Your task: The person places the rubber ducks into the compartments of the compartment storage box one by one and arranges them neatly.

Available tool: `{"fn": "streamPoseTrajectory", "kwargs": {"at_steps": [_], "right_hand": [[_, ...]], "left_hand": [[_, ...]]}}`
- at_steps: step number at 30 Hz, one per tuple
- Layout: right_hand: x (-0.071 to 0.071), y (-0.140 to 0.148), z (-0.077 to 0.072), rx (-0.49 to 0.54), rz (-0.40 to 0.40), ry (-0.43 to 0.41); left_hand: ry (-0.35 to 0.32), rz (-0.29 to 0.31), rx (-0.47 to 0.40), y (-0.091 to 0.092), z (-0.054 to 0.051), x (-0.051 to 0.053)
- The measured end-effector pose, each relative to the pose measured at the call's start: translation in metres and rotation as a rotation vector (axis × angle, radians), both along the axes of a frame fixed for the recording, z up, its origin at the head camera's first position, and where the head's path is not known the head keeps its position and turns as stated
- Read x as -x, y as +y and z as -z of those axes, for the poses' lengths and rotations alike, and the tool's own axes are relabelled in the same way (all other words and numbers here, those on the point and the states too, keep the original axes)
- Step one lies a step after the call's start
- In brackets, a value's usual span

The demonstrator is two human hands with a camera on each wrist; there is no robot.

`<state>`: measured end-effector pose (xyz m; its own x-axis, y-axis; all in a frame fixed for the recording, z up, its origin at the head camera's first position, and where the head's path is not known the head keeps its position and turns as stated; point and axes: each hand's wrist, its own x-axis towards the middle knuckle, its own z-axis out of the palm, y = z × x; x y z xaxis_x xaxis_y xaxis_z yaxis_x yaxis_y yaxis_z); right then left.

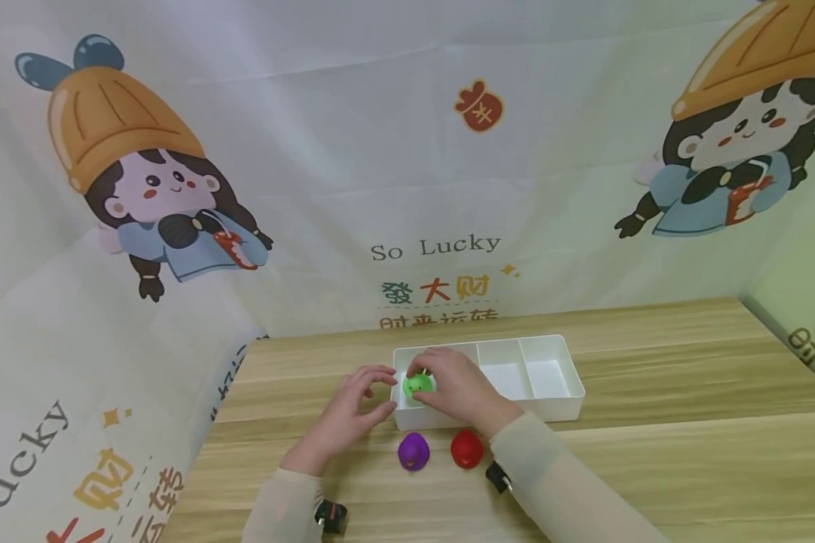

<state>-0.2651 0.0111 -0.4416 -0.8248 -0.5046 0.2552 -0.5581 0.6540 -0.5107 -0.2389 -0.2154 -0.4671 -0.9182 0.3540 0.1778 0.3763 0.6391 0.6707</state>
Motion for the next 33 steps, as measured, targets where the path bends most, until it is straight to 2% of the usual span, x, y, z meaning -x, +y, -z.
{"fn": "streamPoseTrajectory", "kwargs": {"at_steps": [18,27,33], "right_hand": [[0.011,-0.009,0.005,-0.082,-0.028,-0.024],[0.015,-0.014,0.007,-0.14,0.006,-0.069],[0.017,-0.016,0.006,-0.186,0.014,-0.052]], "left_hand": [[-0.016,-0.003,-0.004,0.001,-0.001,-0.002],[-0.008,0.009,-0.021,-0.001,0.0,-0.003],[-0.014,0.008,-0.015,-0.001,0.002,-0.002]]}}
